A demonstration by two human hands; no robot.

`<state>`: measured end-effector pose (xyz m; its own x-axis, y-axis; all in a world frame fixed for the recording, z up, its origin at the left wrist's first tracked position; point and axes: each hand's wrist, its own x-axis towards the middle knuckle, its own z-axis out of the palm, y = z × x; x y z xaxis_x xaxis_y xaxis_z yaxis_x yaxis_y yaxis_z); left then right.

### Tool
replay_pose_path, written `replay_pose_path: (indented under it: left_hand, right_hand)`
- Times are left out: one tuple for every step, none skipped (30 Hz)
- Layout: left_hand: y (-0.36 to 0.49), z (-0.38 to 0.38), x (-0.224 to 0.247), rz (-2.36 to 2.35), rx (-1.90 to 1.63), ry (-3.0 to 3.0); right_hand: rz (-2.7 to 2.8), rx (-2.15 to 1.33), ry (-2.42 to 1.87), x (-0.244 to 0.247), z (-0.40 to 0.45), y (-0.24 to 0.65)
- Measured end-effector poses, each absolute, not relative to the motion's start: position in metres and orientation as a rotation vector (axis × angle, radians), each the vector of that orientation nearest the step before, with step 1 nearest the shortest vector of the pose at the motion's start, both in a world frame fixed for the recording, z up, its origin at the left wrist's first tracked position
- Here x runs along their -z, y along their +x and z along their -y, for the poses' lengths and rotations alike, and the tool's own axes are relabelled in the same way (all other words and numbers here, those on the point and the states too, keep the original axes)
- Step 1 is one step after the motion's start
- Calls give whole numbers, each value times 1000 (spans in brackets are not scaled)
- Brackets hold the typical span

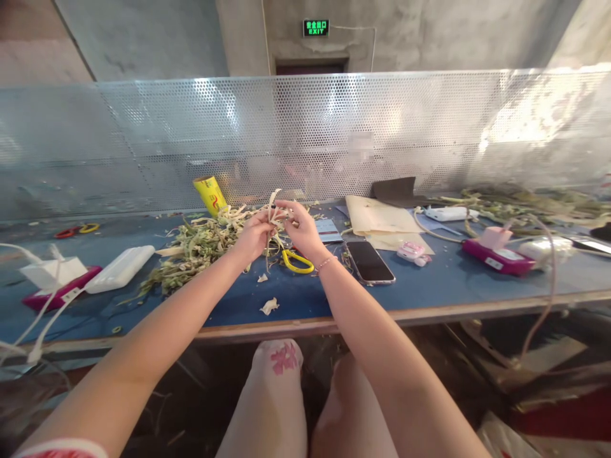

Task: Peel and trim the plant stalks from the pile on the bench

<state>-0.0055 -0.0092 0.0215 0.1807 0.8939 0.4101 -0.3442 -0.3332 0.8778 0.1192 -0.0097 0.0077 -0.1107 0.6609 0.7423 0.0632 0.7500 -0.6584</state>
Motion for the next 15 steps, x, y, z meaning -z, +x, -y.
replay_pose_path:
  left_hand:
    - [-6, 9, -21, -580, -1396, 1322]
    - [-7, 10, -21, -569, -1372, 1286]
    - [-8, 10, -22, -556, -1346, 1245]
    - [-9, 10, -22, -545, -1316, 1205]
    - [-10, 11, -23, -535, -1283, 1172]
    - [-11, 11, -23, -524, -1253, 1149]
    - [-12, 11, -24, -513, -1227, 1138]
    - [-13, 11, -24, -505, -1205, 1136]
    - [-14, 10, -24, -499, -1186, 1141]
    - [-14, 10, -24, -493, -1173, 1149]
    - [-15, 9, -24, -490, -1168, 1157]
    - [-16, 9, -24, -489, -1168, 1165]
    - [-16, 8, -23, -490, -1177, 1172]
    - [-16, 7, -23, -492, -1195, 1175]
    - [-16, 7, -22, -495, -1217, 1178]
  right_hand:
    - [1643, -543, -583, -7, 9, 119]
    - [1661, -525, -574, -7, 8, 120]
    - [1677, -511, -567, -6, 7, 120]
    - [1690, -501, -563, -5, 6, 120]
    - [1703, -495, -563, -5, 5, 120]
    - [1715, -490, -563, -5, 4, 120]
    - [1726, -486, -566, -5, 4, 120]
    - [1736, -484, -570, -5, 4, 120]
    - [1740, -485, -575, -5, 5, 120]
    - [1738, -492, -582, -6, 6, 120]
    - [1730, -507, -589, -7, 7, 121]
    - [1718, -530, -593, -7, 7, 121]
    - [1701, -557, -592, -8, 8, 122]
    - [1679, -584, -587, -8, 8, 122]
    - [1652, -609, -581, -9, 8, 122]
